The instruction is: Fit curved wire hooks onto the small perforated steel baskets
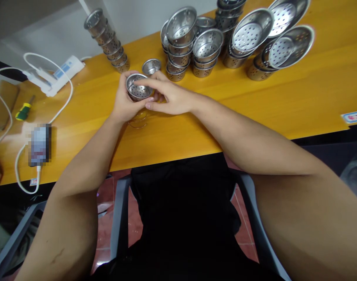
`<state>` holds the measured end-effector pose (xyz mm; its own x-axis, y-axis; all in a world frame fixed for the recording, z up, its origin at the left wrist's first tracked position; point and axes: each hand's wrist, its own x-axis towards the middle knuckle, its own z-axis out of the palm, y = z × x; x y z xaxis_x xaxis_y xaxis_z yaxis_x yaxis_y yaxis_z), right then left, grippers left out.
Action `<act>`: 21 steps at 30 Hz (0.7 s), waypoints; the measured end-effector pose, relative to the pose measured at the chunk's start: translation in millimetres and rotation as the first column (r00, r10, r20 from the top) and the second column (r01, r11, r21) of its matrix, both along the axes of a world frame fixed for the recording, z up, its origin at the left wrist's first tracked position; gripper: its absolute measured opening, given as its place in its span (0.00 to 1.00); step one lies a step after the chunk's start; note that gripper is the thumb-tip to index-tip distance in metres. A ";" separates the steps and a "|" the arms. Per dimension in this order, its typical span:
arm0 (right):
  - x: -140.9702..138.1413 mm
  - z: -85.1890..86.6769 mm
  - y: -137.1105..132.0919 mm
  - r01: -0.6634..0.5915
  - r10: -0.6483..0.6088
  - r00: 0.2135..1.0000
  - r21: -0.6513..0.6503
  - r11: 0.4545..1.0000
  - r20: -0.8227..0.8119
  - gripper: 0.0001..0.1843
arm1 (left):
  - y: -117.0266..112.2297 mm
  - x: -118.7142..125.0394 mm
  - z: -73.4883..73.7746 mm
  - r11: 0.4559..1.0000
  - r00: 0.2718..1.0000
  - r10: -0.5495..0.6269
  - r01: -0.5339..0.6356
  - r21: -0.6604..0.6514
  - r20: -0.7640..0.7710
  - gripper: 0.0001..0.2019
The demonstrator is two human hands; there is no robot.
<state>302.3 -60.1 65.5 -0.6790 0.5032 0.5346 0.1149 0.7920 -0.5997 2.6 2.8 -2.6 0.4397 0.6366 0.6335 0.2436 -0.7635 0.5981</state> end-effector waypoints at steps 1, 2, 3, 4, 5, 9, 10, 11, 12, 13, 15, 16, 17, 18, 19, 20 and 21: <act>-0.8 0.5 -0.8 -0.004 0.004 1.000 0.004 1.000 0.009 0.44 | -1.3 0.6 0.7 1.000 1.000 -0.004 0.004 -0.002 -0.005 0.63; -1.7 1.3 -1.9 -0.006 0.006 1.000 0.007 1.000 0.022 0.44 | -3.2 1.4 1.7 1.000 1.000 -0.007 0.007 -0.005 -0.012 0.63; -2.6 2.2 -3.3 -0.005 0.005 0.999 0.009 1.000 0.036 0.44 | -5.3 2.5 3.0 1.000 1.000 -0.009 0.009 -0.008 -0.018 0.63; -3.3 3.3 -4.8 0.000 -0.001 0.999 0.011 1.000 0.049 0.44 | -7.6 3.6 4.4 1.000 1.000 -0.008 0.008 -0.011 -0.023 0.63; -3.7 4.5 -6.3 0.009 -0.010 0.998 0.014 1.000 0.062 0.43 | -9.8 4.6 5.9 1.000 1.000 -0.007 0.007 -0.013 -0.026 0.64; -2.4 10.1 -10.1 0.039 -0.042 0.994 0.034 0.999 0.100 0.40 | -14.7 7.4 10.0 1.000 1.000 0.001 -0.001 -0.017 -0.024 0.63; -1.6 11.3 -10.1 0.041 -0.045 0.993 0.039 0.998 0.106 0.39 | -14.9 7.6 10.6 1.000 1.000 0.002 -0.003 -0.020 -0.020 0.63; -0.8 12.1 -9.6 0.045 -0.050 0.993 0.046 0.998 0.111 0.38 | -14.8 7.7 11.0 1.000 1.000 0.002 -0.002 -0.022 -0.014 0.63; -0.1 12.7 -8.8 0.050 -0.055 0.992 0.052 0.997 0.113 0.37 | -14.6 7.7 11.4 1.000 1.000 0.000 0.000 -0.022 -0.007 0.63; 0.4 12.8 -7.8 0.055 -0.062 0.991 0.057 0.997 0.115 0.36 | -14.3 7.6 11.8 1.000 1.000 -0.003 0.003 -0.022 0.001 0.63; 0.8 12.1 -5.6 0.065 -0.071 0.991 0.060 0.996 0.114 0.35 | -13.8 7.3 12.7 1.000 1.000 -0.006 0.006 -0.013 0.016 0.62; 0.7 11.2 -4.6 0.065 -0.071 0.992 0.058 0.996 0.109 0.35 | -13.6 7.1 13.0 1.000 1.000 -0.006 0.007 -0.008 0.023 0.62; 0.4 10.2 -3.7 0.063 -0.068 0.993 0.054 0.997 0.101 0.35 | -13.4 6.9 13.0 1.000 1.000 -0.008 0.008 -0.005 0.030 0.61; -0.1 9.0 -3.0 0.058 -0.063 0.994 0.049 0.997 0.095 0.35 | -13.1 6.7 12.6 1.000 0.999 -0.011 0.011 -0.005 0.037 0.61; -0.5 7.7 -2.4 0.054 -0.058 0.994 0.044 0.998 0.088 0.36 | -12.6 6.6 11.7 1.000 0.999 -0.015 0.016 -0.007 0.045 0.61; -0.9 6.6 -1.8 0.050 -0.054 0.995 0.043 0.998 0.081 0.36 | -11.8 6.6 10.3 1.000 0.998 -0.019 0.019 -0.011 0.052 0.60; -1.2 5.5 -1.3 0.049 -0.052 0.996 0.045 0.998 0.073 0.37 | -10.9 6.5 8.5 1.000 0.998 -0.018 0.019 -0.013 0.061 0.60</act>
